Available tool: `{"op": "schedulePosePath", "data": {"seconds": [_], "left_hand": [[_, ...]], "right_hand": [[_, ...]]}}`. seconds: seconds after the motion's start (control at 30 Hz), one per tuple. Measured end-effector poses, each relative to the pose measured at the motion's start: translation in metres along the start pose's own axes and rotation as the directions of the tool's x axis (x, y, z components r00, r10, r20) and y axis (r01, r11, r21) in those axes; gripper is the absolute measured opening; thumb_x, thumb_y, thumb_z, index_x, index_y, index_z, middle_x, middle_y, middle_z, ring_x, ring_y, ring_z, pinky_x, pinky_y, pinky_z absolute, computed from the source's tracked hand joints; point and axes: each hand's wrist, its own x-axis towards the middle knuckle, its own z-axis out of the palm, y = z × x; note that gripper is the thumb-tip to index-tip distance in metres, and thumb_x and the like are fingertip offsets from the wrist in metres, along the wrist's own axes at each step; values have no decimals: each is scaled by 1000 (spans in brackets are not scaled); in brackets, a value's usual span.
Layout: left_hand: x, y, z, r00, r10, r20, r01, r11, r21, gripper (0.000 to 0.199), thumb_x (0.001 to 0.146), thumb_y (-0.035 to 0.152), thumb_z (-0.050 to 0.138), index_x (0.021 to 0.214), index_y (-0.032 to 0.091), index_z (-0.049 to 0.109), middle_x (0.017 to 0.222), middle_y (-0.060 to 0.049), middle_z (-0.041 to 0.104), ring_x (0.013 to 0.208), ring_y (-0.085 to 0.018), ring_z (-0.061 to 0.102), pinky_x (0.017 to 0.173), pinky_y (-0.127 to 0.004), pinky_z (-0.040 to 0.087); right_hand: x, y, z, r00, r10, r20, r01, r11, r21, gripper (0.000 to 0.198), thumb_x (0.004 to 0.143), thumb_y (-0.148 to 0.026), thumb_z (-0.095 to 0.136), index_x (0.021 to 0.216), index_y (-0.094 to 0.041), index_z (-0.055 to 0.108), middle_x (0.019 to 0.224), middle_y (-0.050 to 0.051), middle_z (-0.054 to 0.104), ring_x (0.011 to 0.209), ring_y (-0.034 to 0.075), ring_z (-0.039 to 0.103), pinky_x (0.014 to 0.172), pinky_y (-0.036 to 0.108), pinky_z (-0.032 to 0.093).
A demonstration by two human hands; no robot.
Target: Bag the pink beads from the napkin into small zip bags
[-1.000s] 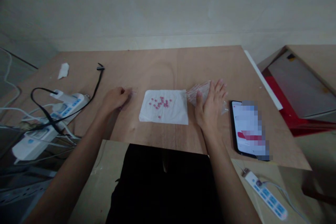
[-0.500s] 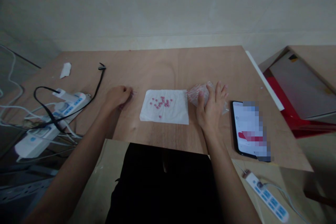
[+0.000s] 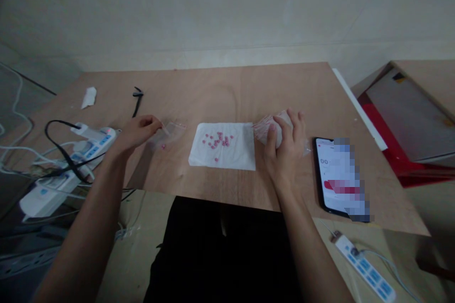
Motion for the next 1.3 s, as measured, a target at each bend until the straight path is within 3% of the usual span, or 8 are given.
{"op": "schedulePosePath", "data": {"seconds": [0.17,0.4,0.6,0.83,0.97,1.13,1.2,1.3], "left_hand": [[-42,35,-10,971,202,-125,-236,877,-418,18,76,32,54,64,19,57,56,2,46,52,-11,42,49,-23,33],[-72,82,15,915,398,-63,-339,675,-655,15,83,32,57,76,19,60,62,1,55,54,-10,46,49,-23,35],[-75,91,28,890,456,-18,-368,695,-618,20,87,31,50,72,19,56,62,2,53,54,-9,45,51,-23,36],[-80,109,31,923,344,-170,-382,868,-317,21,73,22,52,54,19,44,50,5,39,50,-9,38,47,-24,28],[-80,115,26,940,335,-65,-335,868,-366,26,71,25,50,46,20,41,46,5,34,46,-9,33,45,-24,24],[-74,126,21,927,374,14,-311,792,-525,31,76,28,42,47,20,33,47,4,31,44,-8,29,42,-23,20],[-71,128,21,921,390,7,-321,769,-553,32,76,29,42,47,20,33,47,4,31,45,-8,29,42,-23,20],[-68,129,21,921,390,13,-309,749,-587,33,77,30,43,47,20,32,48,4,29,45,-7,27,42,-23,20]], "right_hand": [[10,-66,3,966,-69,248,-44,905,423,27,93,-37,52,89,-20,73,86,6,74,81,20,68,75,33,53],[12,-99,10,796,-209,569,-325,645,692,30,87,-45,62,84,-20,78,77,2,74,67,14,64,61,25,48],[15,-78,-6,746,-239,622,-250,765,593,33,89,-41,59,75,-18,77,62,0,68,57,13,58,52,24,41],[14,-73,-14,937,-95,336,15,972,234,25,83,-32,62,65,-18,74,60,4,70,51,15,59,52,27,40],[14,-62,-15,933,-57,356,-41,965,260,16,80,-29,63,76,-19,75,69,4,72,59,18,63,59,31,49],[16,-48,-4,794,-273,543,-263,651,712,49,82,-43,64,129,-28,58,140,6,56,122,22,57,100,42,49],[17,-45,2,724,-347,596,-373,530,762,63,73,-50,73,130,-28,57,141,6,55,126,23,54,104,44,46],[16,-44,6,721,-323,613,-427,488,761,68,63,-44,84,124,-26,61,129,7,64,119,24,59,102,45,48]]}}
